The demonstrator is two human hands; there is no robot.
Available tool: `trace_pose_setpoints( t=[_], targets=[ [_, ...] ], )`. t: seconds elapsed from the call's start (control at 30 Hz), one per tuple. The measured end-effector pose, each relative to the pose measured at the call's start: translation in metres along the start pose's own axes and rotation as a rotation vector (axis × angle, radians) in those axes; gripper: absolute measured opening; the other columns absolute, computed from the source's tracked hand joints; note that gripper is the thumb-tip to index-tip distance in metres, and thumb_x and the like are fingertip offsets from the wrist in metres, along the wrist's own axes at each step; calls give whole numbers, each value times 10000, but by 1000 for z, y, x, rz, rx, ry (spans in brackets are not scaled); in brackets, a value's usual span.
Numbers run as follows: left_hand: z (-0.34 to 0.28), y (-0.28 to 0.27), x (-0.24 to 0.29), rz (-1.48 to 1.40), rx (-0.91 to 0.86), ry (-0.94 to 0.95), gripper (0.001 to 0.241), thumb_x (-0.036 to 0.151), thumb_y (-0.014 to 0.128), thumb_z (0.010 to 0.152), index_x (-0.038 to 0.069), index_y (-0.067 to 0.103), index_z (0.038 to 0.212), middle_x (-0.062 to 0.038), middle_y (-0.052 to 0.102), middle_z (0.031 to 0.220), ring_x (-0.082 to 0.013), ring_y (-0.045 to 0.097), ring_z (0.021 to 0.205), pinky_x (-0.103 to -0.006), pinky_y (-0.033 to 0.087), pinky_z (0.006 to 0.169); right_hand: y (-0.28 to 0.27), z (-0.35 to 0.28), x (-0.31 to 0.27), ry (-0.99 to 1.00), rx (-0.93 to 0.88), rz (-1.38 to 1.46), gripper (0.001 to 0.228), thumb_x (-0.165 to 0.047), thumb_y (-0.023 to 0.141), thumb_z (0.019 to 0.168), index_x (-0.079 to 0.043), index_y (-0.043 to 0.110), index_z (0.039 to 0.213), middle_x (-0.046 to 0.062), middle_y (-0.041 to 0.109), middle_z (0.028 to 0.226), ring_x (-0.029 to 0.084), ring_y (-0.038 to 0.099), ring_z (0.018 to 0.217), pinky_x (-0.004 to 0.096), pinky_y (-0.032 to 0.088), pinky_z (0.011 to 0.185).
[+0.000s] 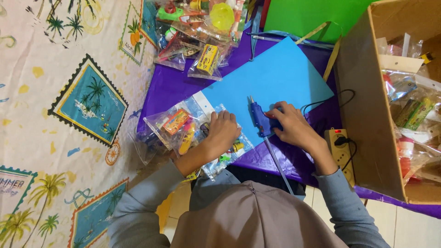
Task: Applying hot glue to plastic bags and sticking them onto a blue display sheet
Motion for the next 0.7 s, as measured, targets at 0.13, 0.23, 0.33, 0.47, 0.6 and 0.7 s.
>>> trace_pose_setpoints(
  t=[0.13,0.23,0.33,0.47,0.6,0.7],
  targets=[
    [-1,-5,1,26,-43,-3,500,372,698,914,-81,694,1128,-270,669,1114,-423,609,1141,-581,315,967,0,-6,1,25,-31,-1,502,-181,783,798,-192,618,1273,96,534,1321,348,584,1191,483,474,966],
    [-3,-4,3,33,-94,19,495,360,692,925,-85,697,1144,-277,660,1132,-422,591,1163,-613,259,997,0,-12,-1,32,-72,-54,540,-221,774,817,-198,603,1328,103,522,1359,357,546,1259,487,453,1021],
    [-1,-2,3,41,-99,26,496,341,711,908,-98,698,1137,-287,643,1151,-436,560,1194,-633,232,1024,1,-15,-3,37,-100,-65,569,-257,747,848,-222,570,1387,100,516,1384,359,511,1319,502,439,1057],
    [3,-13,-3,-52,-144,5,455,335,655,949,-92,705,1099,-265,643,1128,-416,571,1192,-617,232,1044,12,-17,-3,71,-164,-124,655,-310,701,892,-250,460,1497,118,468,1462,361,443,1407,521,411,1094],
    [1,-6,-11,-149,-237,-22,508,384,588,986,-91,668,1148,-267,635,1169,-418,568,1229,-617,243,1061,14,-21,-5,80,-197,-157,704,-326,669,911,-259,394,1555,122,416,1515,363,354,1474,543,352,1140],
    [1,-16,-5,-129,-252,-52,509,381,582,995,-96,658,1155,-289,632,1189,-423,569,1244,-592,245,1046,-1,-31,-10,98,-210,-241,738,-375,667,909,-296,359,1574,136,345,1571,396,256,1515,577,307,1160]
  ],
)
Point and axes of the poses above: each hand's wrist, its own z-axis towards the middle knuckle, its own y-axis out of the palm, x = y × z, the point moved 10 cm from there along z, towards the middle knuckle
